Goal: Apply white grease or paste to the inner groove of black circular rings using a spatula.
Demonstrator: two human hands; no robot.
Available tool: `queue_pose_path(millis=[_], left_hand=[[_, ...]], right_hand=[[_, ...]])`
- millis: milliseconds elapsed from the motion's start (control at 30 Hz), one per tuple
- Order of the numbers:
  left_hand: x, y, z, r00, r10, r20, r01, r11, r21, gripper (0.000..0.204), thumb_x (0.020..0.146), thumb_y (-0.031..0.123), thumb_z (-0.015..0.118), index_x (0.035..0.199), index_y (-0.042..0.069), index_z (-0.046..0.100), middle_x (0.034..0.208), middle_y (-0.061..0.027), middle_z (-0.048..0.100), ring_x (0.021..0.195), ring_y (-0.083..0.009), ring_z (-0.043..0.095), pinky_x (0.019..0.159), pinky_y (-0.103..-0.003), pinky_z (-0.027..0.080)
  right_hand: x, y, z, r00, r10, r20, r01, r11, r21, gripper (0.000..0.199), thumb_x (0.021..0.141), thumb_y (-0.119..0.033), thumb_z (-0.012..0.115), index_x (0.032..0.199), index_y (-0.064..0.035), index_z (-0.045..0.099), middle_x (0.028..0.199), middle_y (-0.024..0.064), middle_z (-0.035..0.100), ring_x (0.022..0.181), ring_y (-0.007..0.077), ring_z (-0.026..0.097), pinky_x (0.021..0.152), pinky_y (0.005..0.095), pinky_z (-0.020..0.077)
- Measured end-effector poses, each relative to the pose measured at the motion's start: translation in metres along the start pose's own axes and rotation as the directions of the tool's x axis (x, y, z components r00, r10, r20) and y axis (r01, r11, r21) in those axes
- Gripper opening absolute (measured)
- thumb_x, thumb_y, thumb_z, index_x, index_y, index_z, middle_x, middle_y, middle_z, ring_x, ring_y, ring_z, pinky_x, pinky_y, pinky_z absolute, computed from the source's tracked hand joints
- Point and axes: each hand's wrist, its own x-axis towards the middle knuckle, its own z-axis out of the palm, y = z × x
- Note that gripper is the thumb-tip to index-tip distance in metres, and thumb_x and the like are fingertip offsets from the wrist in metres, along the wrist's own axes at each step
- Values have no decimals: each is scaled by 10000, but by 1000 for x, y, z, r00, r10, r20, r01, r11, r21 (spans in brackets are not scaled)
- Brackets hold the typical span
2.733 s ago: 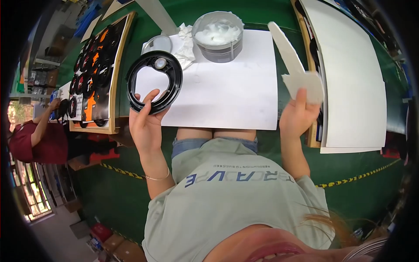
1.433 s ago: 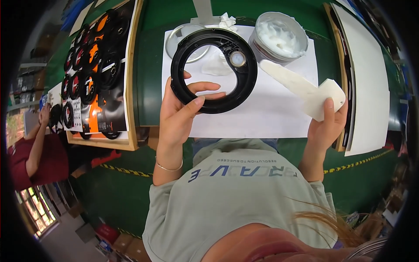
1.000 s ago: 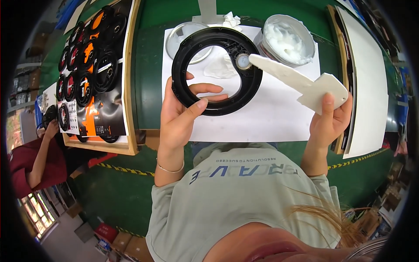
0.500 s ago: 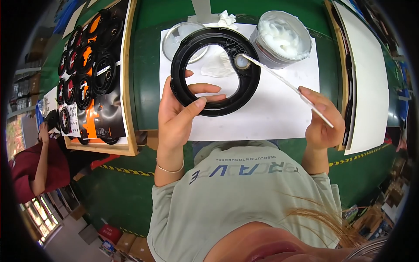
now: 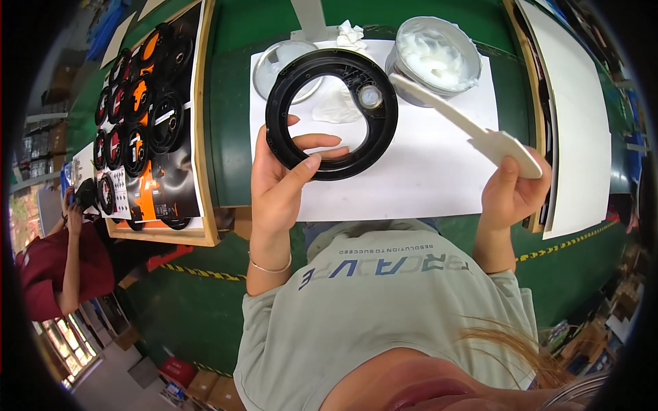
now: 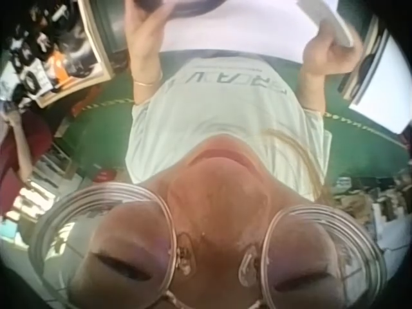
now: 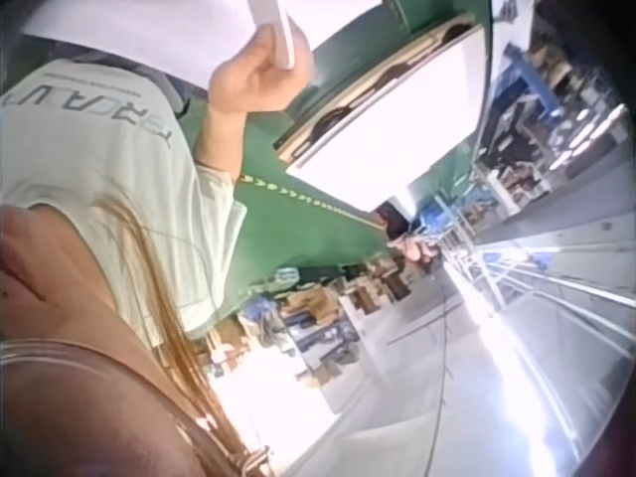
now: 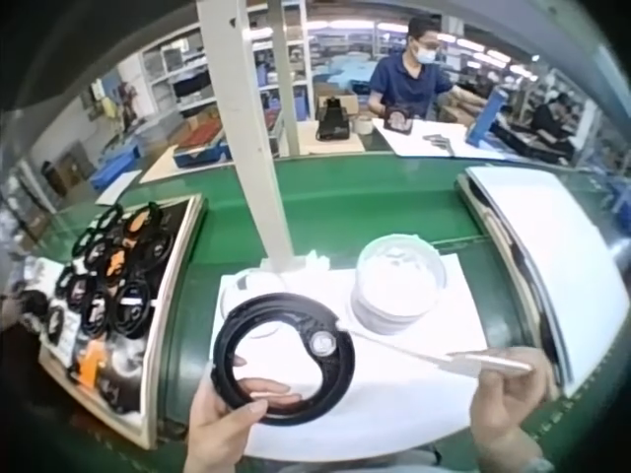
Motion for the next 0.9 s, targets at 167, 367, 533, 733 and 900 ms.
queue_pose_path(millis=[167,367,533,733,900], left_hand=[[-2,1,1,1000,14,-7,-13,1000,10,440,838,-32,497,1223,23,290,1035,-265,581,967,-386,602,836,-409,490],[-5,3,4,999,32,-20,-32,999,12,452,835,-29,503,1229,20,286,1032,-266,582,958,-384,606,828,-406,494],[-7,4,6,1000,13,-26,-13,1000,12,462,829,-35,501,1232,18,281,1033,-267,581,960,-380,606,826,-405,496],[-7,3,6,997,62,-36,-60,996,67,492,820,-42,482,1262,22,276,1057,-267,559,952,-415,598,802,-446,533],[-7,2,4,995,98,-29,-96,992,79,493,818,-36,493,1258,23,279,1061,-270,556,952,-414,598,804,-445,532]], right_hand=[[10,-8,7,919,-225,323,228,973,29,203,770,85,581,952,41,503,898,244,640,789,337,656,689,338,536],[20,-25,14,726,-367,582,506,858,-90,249,724,85,587,944,19,492,897,262,626,788,386,649,656,388,549],[21,-29,17,680,-403,612,564,821,-86,269,709,34,640,936,5,499,902,234,635,783,367,652,626,356,549],[20,-35,19,643,-441,626,623,777,-92,244,685,-4,672,880,-4,527,901,205,641,779,342,655,625,340,549],[21,-38,18,630,-461,625,645,758,-91,247,626,-47,704,849,-42,597,919,169,644,789,289,655,637,307,553]])
